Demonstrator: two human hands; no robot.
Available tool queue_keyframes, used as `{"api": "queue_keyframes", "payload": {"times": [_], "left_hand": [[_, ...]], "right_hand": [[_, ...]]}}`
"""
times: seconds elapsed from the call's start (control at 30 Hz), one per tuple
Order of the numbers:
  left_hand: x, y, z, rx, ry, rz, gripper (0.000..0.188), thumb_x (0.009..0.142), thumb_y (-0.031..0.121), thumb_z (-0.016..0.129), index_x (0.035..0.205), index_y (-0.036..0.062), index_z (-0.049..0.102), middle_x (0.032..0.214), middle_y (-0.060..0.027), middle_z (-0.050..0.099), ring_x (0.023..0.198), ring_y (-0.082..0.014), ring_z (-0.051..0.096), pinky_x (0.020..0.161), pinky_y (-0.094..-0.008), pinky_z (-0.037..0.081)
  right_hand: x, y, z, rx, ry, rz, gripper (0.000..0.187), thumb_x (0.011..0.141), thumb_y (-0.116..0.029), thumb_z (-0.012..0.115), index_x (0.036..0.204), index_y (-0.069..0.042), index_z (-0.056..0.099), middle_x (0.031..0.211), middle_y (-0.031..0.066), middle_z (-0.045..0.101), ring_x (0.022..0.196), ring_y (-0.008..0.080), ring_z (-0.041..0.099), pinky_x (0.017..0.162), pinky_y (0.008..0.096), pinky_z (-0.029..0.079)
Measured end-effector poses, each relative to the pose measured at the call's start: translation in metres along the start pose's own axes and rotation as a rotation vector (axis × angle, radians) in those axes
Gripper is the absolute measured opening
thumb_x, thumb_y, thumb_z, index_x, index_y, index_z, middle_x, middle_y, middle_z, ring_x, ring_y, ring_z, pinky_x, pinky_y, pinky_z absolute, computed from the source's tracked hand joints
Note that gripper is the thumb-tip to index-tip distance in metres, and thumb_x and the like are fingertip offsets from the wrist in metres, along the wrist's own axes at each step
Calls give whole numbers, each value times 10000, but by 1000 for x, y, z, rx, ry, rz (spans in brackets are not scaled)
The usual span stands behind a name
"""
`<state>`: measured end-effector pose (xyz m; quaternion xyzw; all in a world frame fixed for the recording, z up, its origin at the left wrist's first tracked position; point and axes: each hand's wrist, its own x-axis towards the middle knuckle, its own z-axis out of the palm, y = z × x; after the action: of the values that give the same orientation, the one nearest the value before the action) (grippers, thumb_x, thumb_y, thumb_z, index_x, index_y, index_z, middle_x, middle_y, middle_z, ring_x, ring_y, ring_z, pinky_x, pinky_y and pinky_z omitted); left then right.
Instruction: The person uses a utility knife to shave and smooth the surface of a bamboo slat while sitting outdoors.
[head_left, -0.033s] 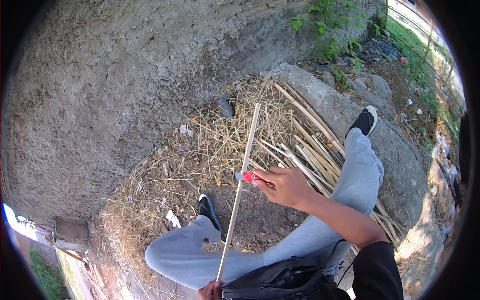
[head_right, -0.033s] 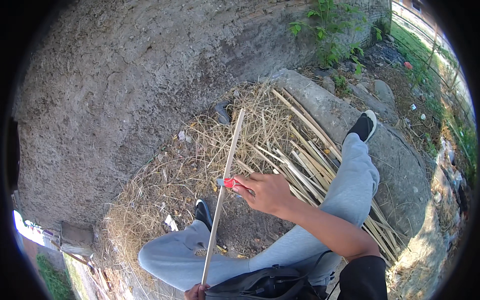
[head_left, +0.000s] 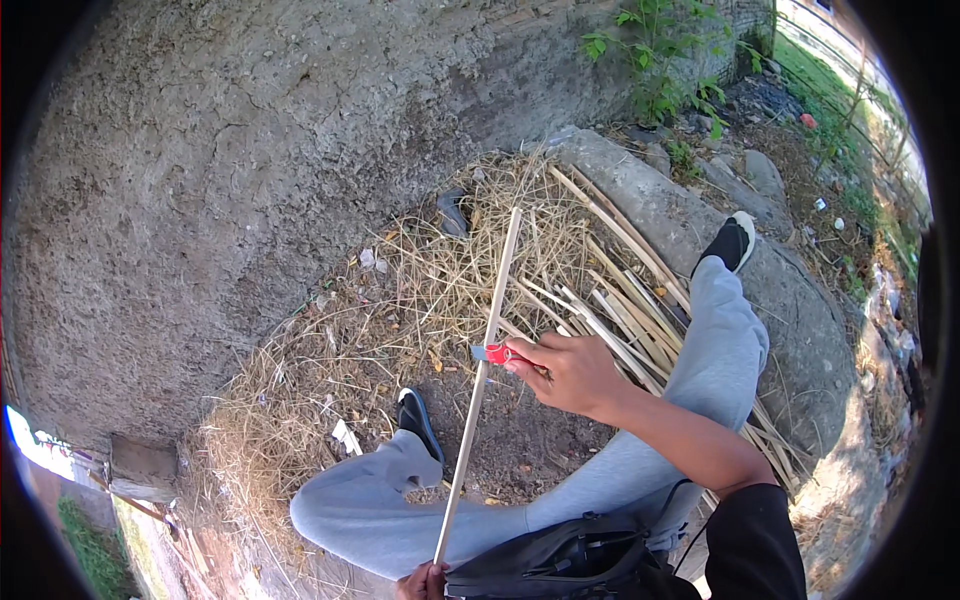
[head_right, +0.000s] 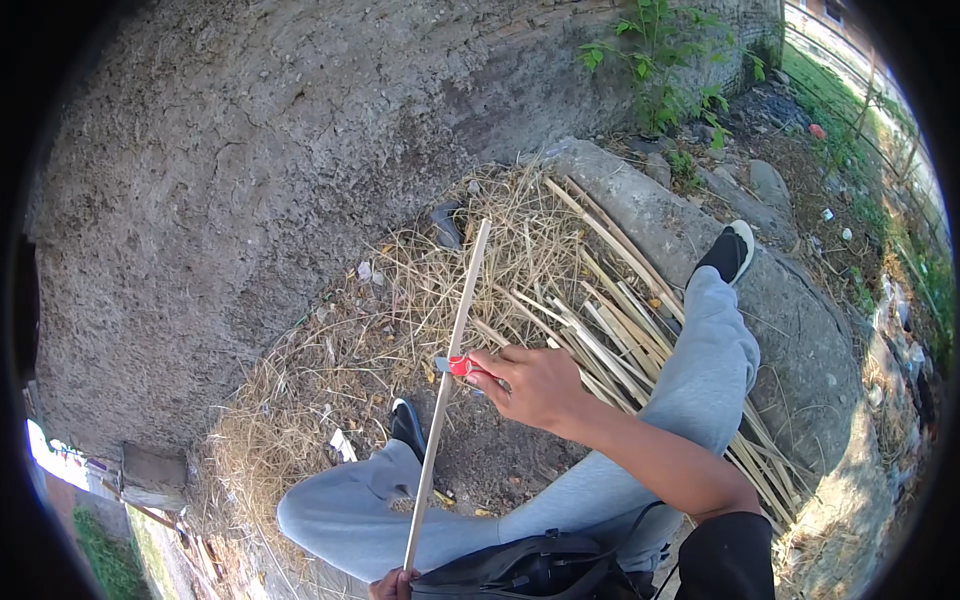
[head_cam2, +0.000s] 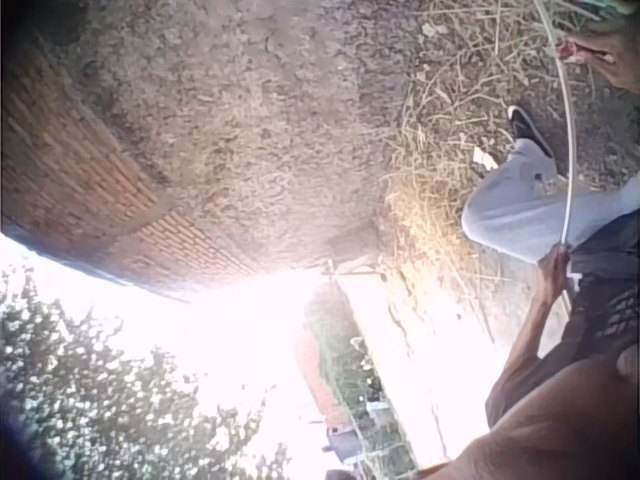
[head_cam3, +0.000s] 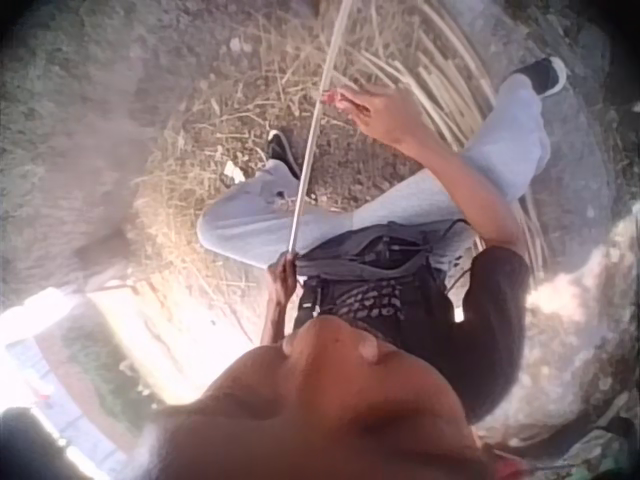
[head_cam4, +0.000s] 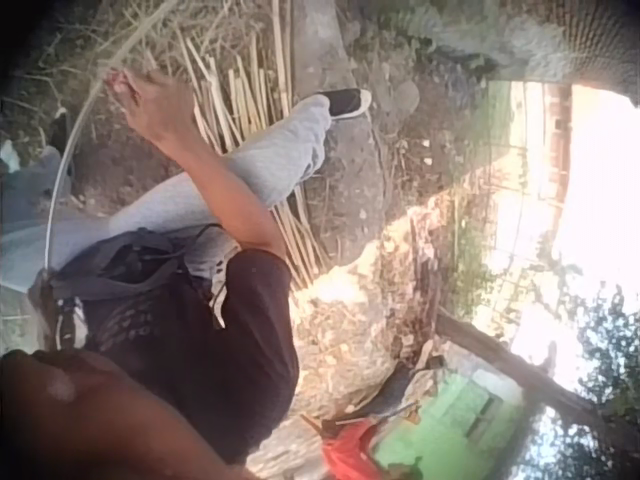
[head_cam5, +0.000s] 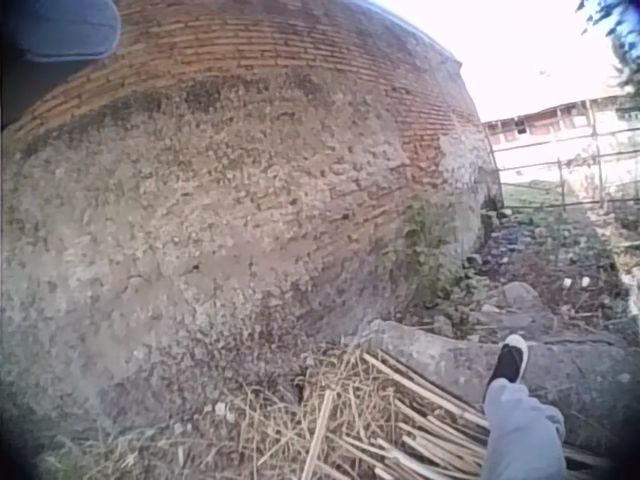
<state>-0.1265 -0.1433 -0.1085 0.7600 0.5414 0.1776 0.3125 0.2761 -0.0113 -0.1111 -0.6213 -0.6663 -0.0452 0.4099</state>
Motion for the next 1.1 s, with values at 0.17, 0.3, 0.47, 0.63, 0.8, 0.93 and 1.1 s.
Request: {"api": "queue_keyframes", "payload": {"times": [0.17, 0.3, 0.47, 0.63, 0.8, 0.93, 1.1], "left_hand": [[-15, -15, 1, 62, 15, 58, 255, 1063, 181, 464, 1029, 39, 673, 611, -118, 560, 509, -245, 543, 495, -388, 436], [-31, -23, -3, 91, -46, 26, 188, 1035, 107, 499, 1044, 25, 669, 647, -140, 611, 544, -255, 613, 503, -393, 467], [-49, -22, -10, 64, -76, -64, 185, 1030, 97, 506, 1043, 13, 670, 672, -136, 653, 566, -248, 654, 506, -375, 490], [-45, -10, -21, 107, -34, 0, 200, 1035, 133, 520, 988, 21, 679, 662, -119, 658, 543, -238, 643, 507, -365, 495], [-64, -19, -27, 177, -83, -52, 216, 1039, 155, 520, 972, 30, 684, 661, -117, 658, 551, -230, 648, 506, -361, 498], [-76, -26, -29, 129, -37, -21, 221, 1033, 169, 532, 977, 27, 692, 672, -123, 669, 562, -236, 655, 512, -359, 504], [-77, -32, -27, 22, -76, -126, 296, 1059, 245, 508, 1008, 23, 697, 654, -76, 649, 542, -160, 599, 497, -290, 456]], "right_hand": [[0, 5, 3, 8, 7, 21, 303, 925, -401, 686, 1122, -183, 759, 615, 9, 631, 441, 191, 591, 371, 335, 435], [8, 13, 0, -71, -8, 117, 287, 913, -362, 717, 1124, -175, 769, 596, 9, 615, 440, 184, 553, 386, 347, 419], [16, 40, -7, -69, -78, 197, 294, 925, -369, 702, 1153, -193, 763, 635, 34, 645, 490, 209, 597, 425, 356, 448], [15, 43, 5, -59, -59, 210, 288, 939, -369, 687, 1143, -182, 766, 654, 44, 661, 489, 225, 599, 431, 373, 454], [25, 53, 0, -100, -181, 343, 278, 939, -358, 679, 1133, -180, 770, 698, 64, 697, 531, 237, 639, 461, 381, 484], [30, 82, 1, -153, -61, 357, 293, 943, -372, 672, 1145, -182, 768, 678, 92, 685, 562, 277, 652, 516, 411, 499], [40, 88, -18, -71, -63, 655, 333, 965, -383, 636, 1185, -160, 748, 633, 102, 657, 583, 286, 641, 569, 415, 512]]}}
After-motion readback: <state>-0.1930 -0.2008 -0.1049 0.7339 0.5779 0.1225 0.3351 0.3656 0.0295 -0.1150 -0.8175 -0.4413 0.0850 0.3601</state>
